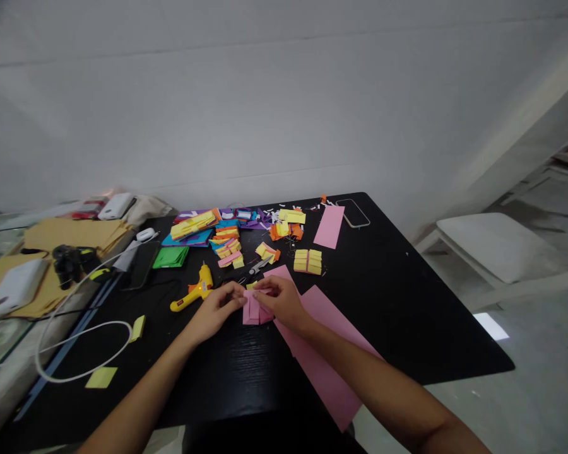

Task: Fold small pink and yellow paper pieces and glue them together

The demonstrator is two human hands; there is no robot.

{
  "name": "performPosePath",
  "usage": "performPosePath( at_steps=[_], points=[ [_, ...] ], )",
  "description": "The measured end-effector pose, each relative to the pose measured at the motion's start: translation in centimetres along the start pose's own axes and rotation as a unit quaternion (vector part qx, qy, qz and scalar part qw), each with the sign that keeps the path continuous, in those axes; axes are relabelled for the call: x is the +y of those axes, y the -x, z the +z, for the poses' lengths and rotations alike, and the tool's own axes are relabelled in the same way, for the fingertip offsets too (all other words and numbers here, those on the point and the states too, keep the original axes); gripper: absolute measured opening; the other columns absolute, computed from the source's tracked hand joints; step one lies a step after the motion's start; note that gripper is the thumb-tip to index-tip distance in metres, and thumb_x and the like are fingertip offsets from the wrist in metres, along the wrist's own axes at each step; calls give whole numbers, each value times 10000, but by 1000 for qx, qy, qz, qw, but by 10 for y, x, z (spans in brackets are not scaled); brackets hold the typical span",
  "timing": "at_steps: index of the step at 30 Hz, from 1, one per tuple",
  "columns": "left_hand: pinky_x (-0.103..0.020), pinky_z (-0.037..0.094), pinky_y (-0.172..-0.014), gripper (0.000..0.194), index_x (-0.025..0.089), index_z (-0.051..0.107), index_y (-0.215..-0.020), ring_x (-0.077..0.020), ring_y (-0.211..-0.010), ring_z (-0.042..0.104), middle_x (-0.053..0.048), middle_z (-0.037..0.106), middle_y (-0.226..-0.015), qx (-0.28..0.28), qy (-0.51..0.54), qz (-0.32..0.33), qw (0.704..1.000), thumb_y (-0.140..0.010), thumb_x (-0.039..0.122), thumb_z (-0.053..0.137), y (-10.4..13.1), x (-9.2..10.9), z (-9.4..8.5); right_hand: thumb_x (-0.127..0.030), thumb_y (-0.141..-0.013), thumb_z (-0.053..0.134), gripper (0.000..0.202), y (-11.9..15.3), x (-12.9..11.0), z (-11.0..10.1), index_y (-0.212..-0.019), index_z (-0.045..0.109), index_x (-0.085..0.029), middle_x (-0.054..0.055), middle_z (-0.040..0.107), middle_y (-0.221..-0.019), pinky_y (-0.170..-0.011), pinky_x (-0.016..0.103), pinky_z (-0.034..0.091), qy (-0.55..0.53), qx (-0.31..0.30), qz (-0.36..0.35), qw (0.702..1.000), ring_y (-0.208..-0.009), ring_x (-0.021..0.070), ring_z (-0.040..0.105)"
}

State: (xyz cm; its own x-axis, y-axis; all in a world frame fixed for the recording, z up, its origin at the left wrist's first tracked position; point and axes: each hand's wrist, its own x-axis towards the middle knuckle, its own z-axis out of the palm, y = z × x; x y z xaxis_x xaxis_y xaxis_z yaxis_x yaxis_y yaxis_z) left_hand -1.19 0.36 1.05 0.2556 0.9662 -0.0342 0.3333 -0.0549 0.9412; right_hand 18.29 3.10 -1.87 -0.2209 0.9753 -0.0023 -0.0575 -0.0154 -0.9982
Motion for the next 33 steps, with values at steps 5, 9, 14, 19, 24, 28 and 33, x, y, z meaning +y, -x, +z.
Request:
performPosePath(
  at_steps=[5,9,14,19,24,28,33],
  points=[
    [-245,359,-617,329,170,591,-781,-120,-628,450,44,499,-660,22,19,-16,999,-836,475,699,-1,-4,6,-305,-648,844,220,-1,-1,-1,-821,749,-207,23,767,-825,-793,331,554,-35,0,7,999,-784,191,710],
    [-248,377,-620,329,163,635,-817,-121,-627,479,34,544,-674,44,39,-13,998,-840,486,690,-2,-4,5,-277,-624,854,238,-1,0,1,-826,748,-207,-1,745,-776,-775,323,539,-65,-39,33,997,-748,177,695],
    [-246,383,-605,338,159,667,-832,-125,-621,502,23,579,-675,29,12,-9,999,-866,495,681,0,-3,6,-329,-688,816,175,0,-1,2,-756,744,-186,-2,720,-727,-699,294,479,-60,-77,49,994,-699,162,651],
    [-258,432,-648,307,162,691,-864,-148,-666,557,1,627,-707,16,-40,14,999,-913,459,628,1,1,-1,-380,-724,797,206,-1,-2,1,-740,754,-179,-13,675,-659,-603,268,403,-35,-74,44,996,-618,137,568],
    [-260,444,-664,294,187,674,-873,-167,-712,598,-13,662,-767,123,-136,32,983,-946,440,544,1,-1,-36,-390,-715,791,210,-3,-6,-3,-739,752,-185,-26,641,-650,-573,261,357,-30,-22,48,998,-590,116,503],
    [-260,422,-629,313,203,601,-826,-168,-656,591,-3,637,-711,256,-231,-2,939,-959,457,475,3,-9,-75,-389,-667,810,232,-5,-7,-4,-736,730,-182,-31,626,-636,-575,262,369,-73,3,97,993,-571,109,486],
    [-285,415,-593,375,224,554,-713,-191,-590,587,-15,605,-599,293,-315,-49,901,-942,491,424,3,-19,-102,-289,-577,847,286,-6,-6,-4,-800,694,-196,-32,651,-688,-579,258,410,-138,25,136,981,-596,118,539]
  ],
)
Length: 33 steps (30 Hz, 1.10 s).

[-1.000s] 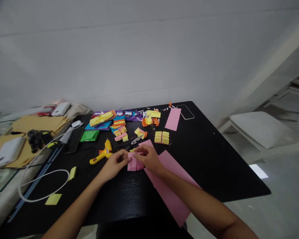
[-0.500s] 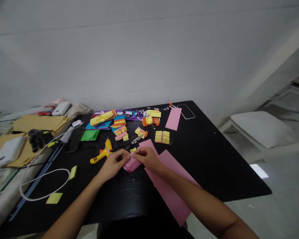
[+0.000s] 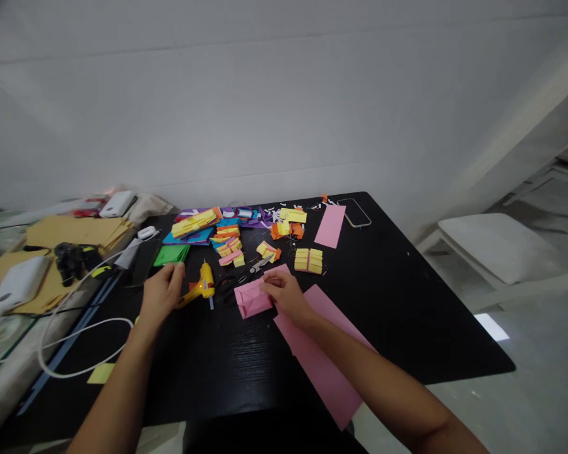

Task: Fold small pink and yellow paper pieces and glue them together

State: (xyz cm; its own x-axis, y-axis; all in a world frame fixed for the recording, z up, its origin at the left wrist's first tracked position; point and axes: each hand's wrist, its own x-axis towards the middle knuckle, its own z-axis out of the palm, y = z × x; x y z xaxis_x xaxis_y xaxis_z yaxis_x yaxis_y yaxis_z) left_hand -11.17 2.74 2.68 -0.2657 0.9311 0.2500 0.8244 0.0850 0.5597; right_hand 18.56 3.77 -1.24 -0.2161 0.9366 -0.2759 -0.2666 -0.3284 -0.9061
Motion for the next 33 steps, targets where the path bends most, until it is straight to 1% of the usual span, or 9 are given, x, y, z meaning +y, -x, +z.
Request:
performPosePath(
  at_steps=[4,8,12,16,20,23,26,30,33],
  points=[
    [-309,512,-738,283,211,664,-898,-229,-787,695,-69,752,-873,-27,10,31,999,-838,454,532,-3,-8,4,-220,-579,808,359,2,-3,0,-926,717,-214,-48,629,-705,-596,259,435,-23,2,0,1000,-613,118,549],
    [-329,539,-793,321,213,695,-977,-246,-832,719,-72,772,-909,-59,10,22,998,-823,442,530,-2,-13,10,-174,-569,761,417,3,-7,0,-982,757,-235,-32,659,-793,-672,285,490,-28,-2,1,1000,-705,138,592],
    [-319,537,-786,304,222,705,-929,-253,-876,730,-78,790,-968,-65,7,23,998,-836,438,513,-2,-13,9,-160,-538,731,375,0,-5,1,-904,797,-207,0,699,-820,-736,308,525,-40,-23,37,998,-790,169,638],
    [-318,530,-760,376,211,706,-996,-249,-814,731,-77,786,-882,-81,-7,16,997,-909,467,445,-2,-10,5,-175,-504,779,237,-3,-4,2,-741,779,-170,31,733,-774,-756,320,552,-79,-30,78,993,-768,181,660],
    [-374,533,-878,399,169,701,-1074,-295,-990,713,-140,754,-1060,-79,-82,38,993,-902,437,462,0,-9,6,-229,-519,866,221,-1,-6,2,-684,727,-182,10,702,-726,-750,331,570,-101,-30,74,992,-733,176,658],
    [-452,497,-964,401,166,696,-1138,-363,-1126,651,-177,697,-1185,-132,-176,44,974,-837,393,559,3,-10,10,-256,-534,893,277,-1,-7,1,-715,693,-189,-1,681,-742,-724,318,569,-111,-32,62,991,-727,166,648],
    [-494,482,-953,459,188,663,-1208,-393,-1142,621,-174,652,-1233,-181,-234,35,955,-773,327,626,6,-8,12,-240,-538,886,320,-2,-5,0,-723,629,-194,-27,641,-727,-680,298,562,-108,-27,53,992,-687,142,626],
    [-436,507,-912,371,178,637,-1129,-333,-1060,647,-148,619,-1162,-198,-223,43,954,-766,252,607,8,-7,11,-186,-524,861,439,-1,-3,-1,-865,589,-235,-52,646,-778,-620,285,557,-85,-7,32,996,-687,148,637],
    [-386,525,-864,320,182,603,-1103,-281,-992,657,-131,593,-1180,-161,-150,66,973,-792,254,573,8,-5,8,-199,-568,825,442,2,-4,-1,-936,587,-258,-44,661,-855,-610,283,556,-52,-16,8,998,-722,158,646]
  ],
)
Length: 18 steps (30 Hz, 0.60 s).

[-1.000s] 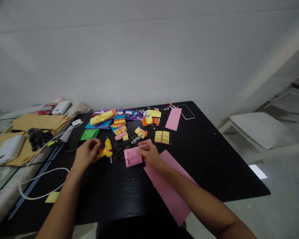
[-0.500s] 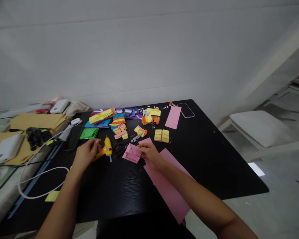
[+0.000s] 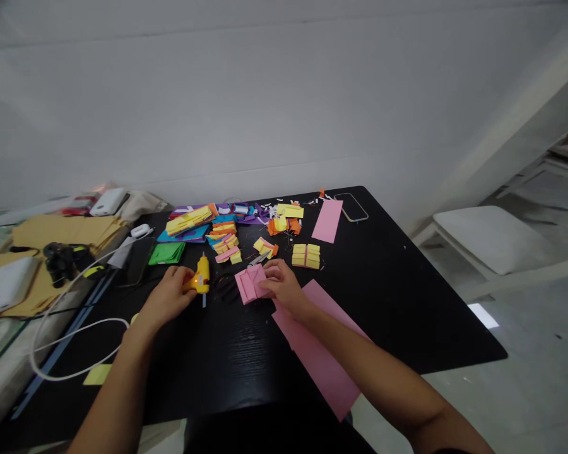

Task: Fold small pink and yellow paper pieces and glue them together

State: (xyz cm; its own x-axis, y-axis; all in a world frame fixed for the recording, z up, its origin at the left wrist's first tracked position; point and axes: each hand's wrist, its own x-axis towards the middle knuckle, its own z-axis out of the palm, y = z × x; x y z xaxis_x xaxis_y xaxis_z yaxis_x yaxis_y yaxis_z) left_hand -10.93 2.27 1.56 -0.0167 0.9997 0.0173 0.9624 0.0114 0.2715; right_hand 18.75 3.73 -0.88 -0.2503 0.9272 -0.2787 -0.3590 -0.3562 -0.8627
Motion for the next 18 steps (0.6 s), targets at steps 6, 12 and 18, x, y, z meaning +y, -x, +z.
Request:
performPosePath(
  at_steps=[6,12,18],
  points=[
    [-302,502,-703,299,205,599,-1083,-209,-788,622,-40,662,-930,119,195,61,972,-861,405,597,8,20,-12,-250,-610,783,245,0,1,-1,-843,719,-213,6,664,-913,-621,263,514,81,19,-44,996,-761,151,615],
    [-297,478,-704,281,186,661,-908,-196,-770,622,-52,686,-879,44,277,138,950,-913,459,596,21,46,-18,-354,-661,814,221,-3,2,-3,-817,776,-203,31,730,-865,-713,322,535,99,33,-71,992,-811,189,651],
    [-298,475,-705,271,195,643,-849,-188,-743,609,-50,660,-836,11,279,199,939,-940,441,573,24,59,-14,-275,-669,805,259,-1,3,-4,-916,787,-197,29,750,-863,-727,315,534,107,10,-74,991,-791,178,677]
  ],
)
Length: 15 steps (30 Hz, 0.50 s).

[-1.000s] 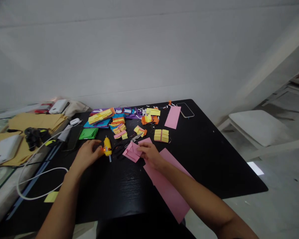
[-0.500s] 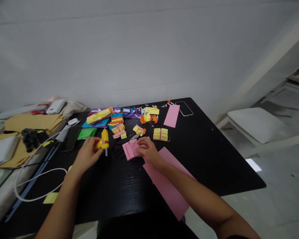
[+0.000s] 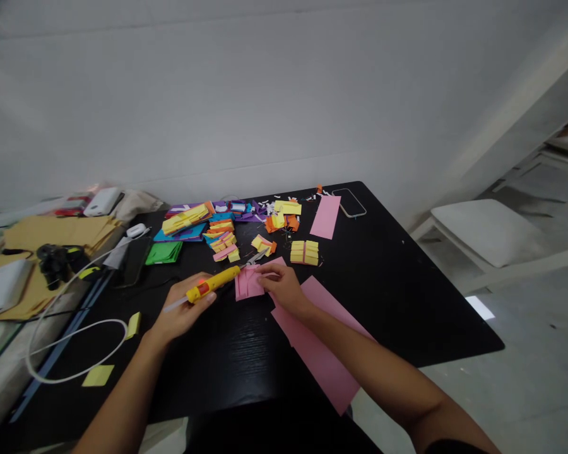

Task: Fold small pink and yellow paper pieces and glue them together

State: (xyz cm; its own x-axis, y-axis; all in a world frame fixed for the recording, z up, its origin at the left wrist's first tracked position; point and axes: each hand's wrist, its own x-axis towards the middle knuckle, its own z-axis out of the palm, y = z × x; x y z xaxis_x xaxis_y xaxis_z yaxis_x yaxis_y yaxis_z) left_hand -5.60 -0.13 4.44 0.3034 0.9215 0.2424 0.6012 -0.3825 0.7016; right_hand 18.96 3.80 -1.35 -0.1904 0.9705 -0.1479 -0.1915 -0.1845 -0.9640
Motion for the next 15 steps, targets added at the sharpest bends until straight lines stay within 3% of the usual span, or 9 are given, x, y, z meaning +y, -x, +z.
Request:
performPosePath(
  at_steps=[5,10,15],
  points=[
    [-288,445,-668,303,202,591,-770,-167,-698,560,-31,596,-769,-26,-19,40,999,-974,424,554,1,-3,6,-242,-708,747,375,1,0,1,-1079,780,-197,49,765,-1042,-671,280,507,34,-23,-26,999,-732,137,648],
    [-298,457,-701,290,202,636,-823,-171,-732,569,-37,611,-797,-46,-40,47,997,-999,409,533,1,-4,10,-243,-733,731,415,3,2,2,-1146,754,-209,8,732,-890,-576,252,434,60,-30,-43,997,-599,103,558],
    [-286,449,-716,261,203,653,-849,-163,-746,573,-26,605,-803,-48,-48,62,996,-1013,372,539,0,-3,13,-237,-754,727,380,4,5,3,-1134,752,-232,24,746,-1017,-562,253,419,80,-28,-63,994,-583,90,553]
  ],
)
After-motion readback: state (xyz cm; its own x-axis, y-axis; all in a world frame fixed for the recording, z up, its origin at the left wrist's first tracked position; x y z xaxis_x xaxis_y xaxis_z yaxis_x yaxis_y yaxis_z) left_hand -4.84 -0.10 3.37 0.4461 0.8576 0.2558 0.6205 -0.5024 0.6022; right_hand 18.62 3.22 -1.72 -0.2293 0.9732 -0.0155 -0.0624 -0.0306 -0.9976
